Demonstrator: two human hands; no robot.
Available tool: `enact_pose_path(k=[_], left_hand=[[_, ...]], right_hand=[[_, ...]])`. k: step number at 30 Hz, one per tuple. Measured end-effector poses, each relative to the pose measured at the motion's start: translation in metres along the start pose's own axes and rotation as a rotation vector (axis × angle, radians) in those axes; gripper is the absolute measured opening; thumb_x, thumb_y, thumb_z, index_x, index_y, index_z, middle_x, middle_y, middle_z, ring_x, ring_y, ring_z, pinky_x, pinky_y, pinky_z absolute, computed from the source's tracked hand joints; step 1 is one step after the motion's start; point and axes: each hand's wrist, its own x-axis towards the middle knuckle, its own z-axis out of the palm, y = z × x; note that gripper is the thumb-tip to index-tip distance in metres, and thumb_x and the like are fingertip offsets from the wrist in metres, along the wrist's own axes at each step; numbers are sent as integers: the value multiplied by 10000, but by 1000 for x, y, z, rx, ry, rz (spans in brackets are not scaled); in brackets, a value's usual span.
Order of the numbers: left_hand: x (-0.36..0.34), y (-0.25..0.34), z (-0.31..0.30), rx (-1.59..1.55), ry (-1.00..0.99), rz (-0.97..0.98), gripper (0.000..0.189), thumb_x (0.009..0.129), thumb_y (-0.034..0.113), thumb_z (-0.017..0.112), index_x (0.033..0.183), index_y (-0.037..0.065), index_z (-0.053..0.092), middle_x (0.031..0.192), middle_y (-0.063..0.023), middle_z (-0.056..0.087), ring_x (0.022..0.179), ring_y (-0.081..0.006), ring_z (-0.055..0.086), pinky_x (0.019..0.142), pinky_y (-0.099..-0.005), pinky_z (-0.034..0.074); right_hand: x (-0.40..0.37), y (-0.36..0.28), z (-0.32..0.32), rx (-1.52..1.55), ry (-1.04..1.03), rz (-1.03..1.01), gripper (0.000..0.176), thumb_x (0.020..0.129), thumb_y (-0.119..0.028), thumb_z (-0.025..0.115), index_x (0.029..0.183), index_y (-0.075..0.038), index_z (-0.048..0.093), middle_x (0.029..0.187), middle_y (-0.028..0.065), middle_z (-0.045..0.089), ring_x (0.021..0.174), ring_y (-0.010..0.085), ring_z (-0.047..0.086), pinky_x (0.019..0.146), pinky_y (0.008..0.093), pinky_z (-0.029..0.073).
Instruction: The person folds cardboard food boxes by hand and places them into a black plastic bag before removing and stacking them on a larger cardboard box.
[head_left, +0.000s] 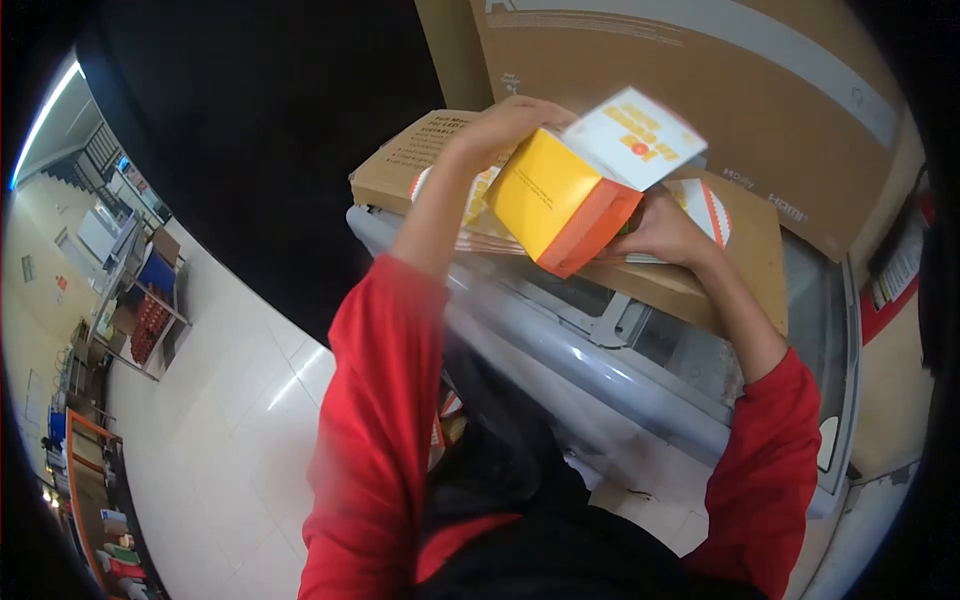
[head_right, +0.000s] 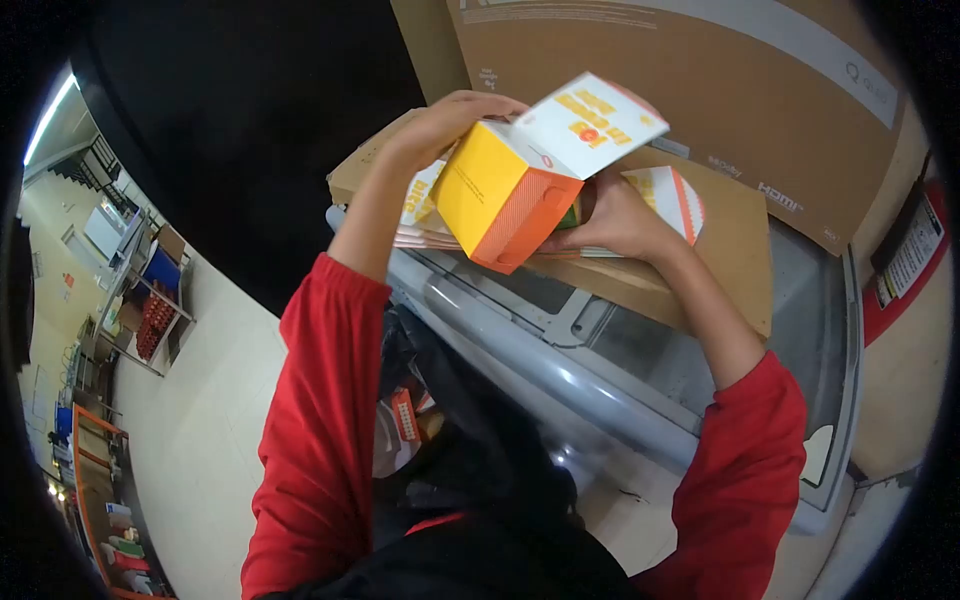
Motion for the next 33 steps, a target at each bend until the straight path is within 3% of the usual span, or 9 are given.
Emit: enact_pose_path(k=[3,4,7,10,13,16,22,26,33], left_hand=[[0,20,28,694,630,2,273,855,277,524,929,62,675,858,-117,649,820,-218,604,829,-386,404],[0,16,29,747,926,340,391,883,353,471,716,41,636,694,-124,614,722,-273,562,816,-417,345],[-27,30,34,783,1045,568,407,897,350,450,691,44,622,634,-126,594,689,-272,550,746,-387,348],[-69,24,54,512,593,335,342,880,356,472,922,37,586,917,-148,611,894,-287,563,816,-430,334],[-100,8,78,886,580,368,789,757,480,598,1331,23,308,1285,-269,377,1185,-376,379,950,-531,242],[-119,13,95,925,567,230,1087,647,503,681,1387,-12,72,1377,-296,166,1265,-436,199,990,-562,162],[-106,11,107,765,705,434,1045,571,359,697,1364,-40,145,1299,-271,270,1175,-417,294,965,-518,225],[-85,30,80,814,474,646,981,548,347,654,1355,-12,229,1246,-246,347,1136,-403,338,972,-486,235],[-39,20,41,731,252,429,911,656,565,549,1400,142,236,1367,-246,289,1303,-377,216,1077,-438,89]], right_hand=[[3,13,3,-84,67,-77,1092,497,-313,849,1297,64,209,1246,196,426,1186,276,413,1000,326,324],[0,7,2,-238,82,43,1086,491,-337,853,1278,75,228,1219,196,455,1143,277,458,960,317,369],[2,16,5,-212,79,34,1037,532,-326,839,1271,83,237,1227,209,454,1115,282,482,932,330,396],[-7,6,4,19,26,166,775,623,-203,792,1265,-27,394,1301,133,423,1215,221,391,1022,340,306],[-8,16,3,-222,83,31,714,639,-236,774,1227,-24,430,1263,159,457,1139,262,462,958,352,372],[-10,34,-3,-232,68,-45,663,636,-219,769,1203,-42,473,1240,164,477,1145,263,457,951,360,376],[-4,28,6,-229,166,-87,652,585,-199,784,1151,-30,506,1179,153,520,1084,254,492,926,343,395],[-5,13,3,-298,71,-50,662,604,-214,783,1157,-10,482,1148,126,530,1064,231,499,917,336,389],[0,10,8,-201,98,-52,953,547,-407,817,1238,46,343,1094,153,514,974,229,505,836,299,402]])
